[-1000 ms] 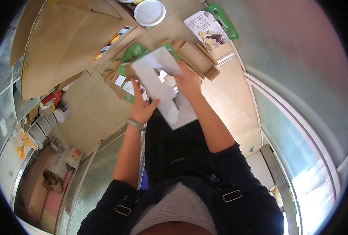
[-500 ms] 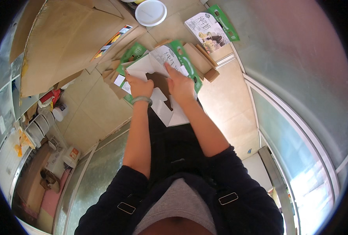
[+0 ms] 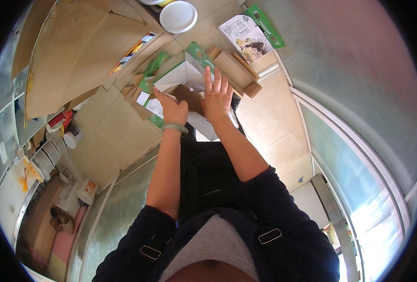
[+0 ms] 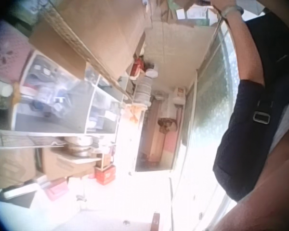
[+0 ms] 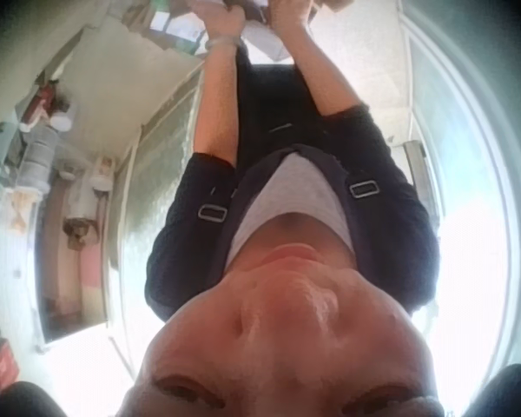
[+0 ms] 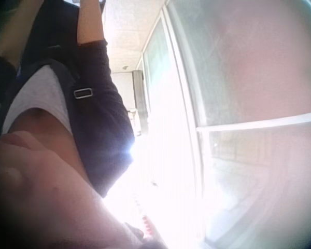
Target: The person assembles flat-packed cardboard boxes by folding and interlocking tabs. They handle multiple boxes one at a time, folding sides and locking flaps to form rectangular containers.
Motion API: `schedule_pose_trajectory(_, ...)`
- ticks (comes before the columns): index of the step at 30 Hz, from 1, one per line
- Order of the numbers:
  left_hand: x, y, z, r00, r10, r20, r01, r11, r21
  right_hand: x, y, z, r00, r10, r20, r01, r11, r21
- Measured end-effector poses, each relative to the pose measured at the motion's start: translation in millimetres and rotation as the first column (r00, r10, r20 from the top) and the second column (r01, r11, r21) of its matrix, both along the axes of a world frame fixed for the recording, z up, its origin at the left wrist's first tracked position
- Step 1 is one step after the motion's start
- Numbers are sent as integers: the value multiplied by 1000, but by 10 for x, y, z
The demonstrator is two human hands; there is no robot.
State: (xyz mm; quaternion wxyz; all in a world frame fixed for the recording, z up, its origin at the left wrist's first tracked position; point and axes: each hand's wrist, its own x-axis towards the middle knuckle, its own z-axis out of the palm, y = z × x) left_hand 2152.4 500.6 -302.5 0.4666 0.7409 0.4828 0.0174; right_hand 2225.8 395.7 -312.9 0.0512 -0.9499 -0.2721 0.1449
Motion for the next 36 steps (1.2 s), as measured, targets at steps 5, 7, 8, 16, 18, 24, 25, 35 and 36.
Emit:
schedule_pose_trajectory(5, -29, 59, -43, 997, -79, 2, 79, 996, -30, 50, 2, -21, 949, -74, -305, 84, 996, 20)
schedule_pose_trajectory(7, -106, 212, -146, 991, -122, 54, 120, 992, 33, 4, -110, 28, 861, 18, -509, 62, 988, 139)
schedule_pose_trajectory(8, -165, 302, -206, 987, -137, 79, 132, 989, 61, -20, -185, 67, 799, 78, -596, 63, 975, 212)
schedule_pose_trajectory(16, -444, 669, -255, 974, -117, 195, 216, 743, -633, 284, -571, 418, 596, -164, -786, 306, 952, 33)
schedule_pose_trajectory(18, -341, 611, -146, 960, -269, 78, 280, 919, -276, 141, -530, 497, 786, 32, -618, 83, 984, 157)
schedule_pose_trajectory(24, 194, 385, -126, 701, -471, -536, 713, 482, 509, -203, -280, 615, 831, 49, -554, 110, 962, 250)
schedule_pose_trajectory(25, 254, 389, -158, 651, -492, -579, 752, 519, 405, -184, -248, 636, 852, 33, -523, 142, 946, 290)
schedule_pose_trajectory(35, 478, 971, 88, 570, -722, -392, 766, 640, -65, 163, -466, 529, 836, 4, -549, 127, 971, 201)
schedule_pose_trajectory(36, 486, 957, 109, 608, -689, -395, 723, 686, -84, 146, -458, 504, 846, 72, -528, 56, 973, 223)
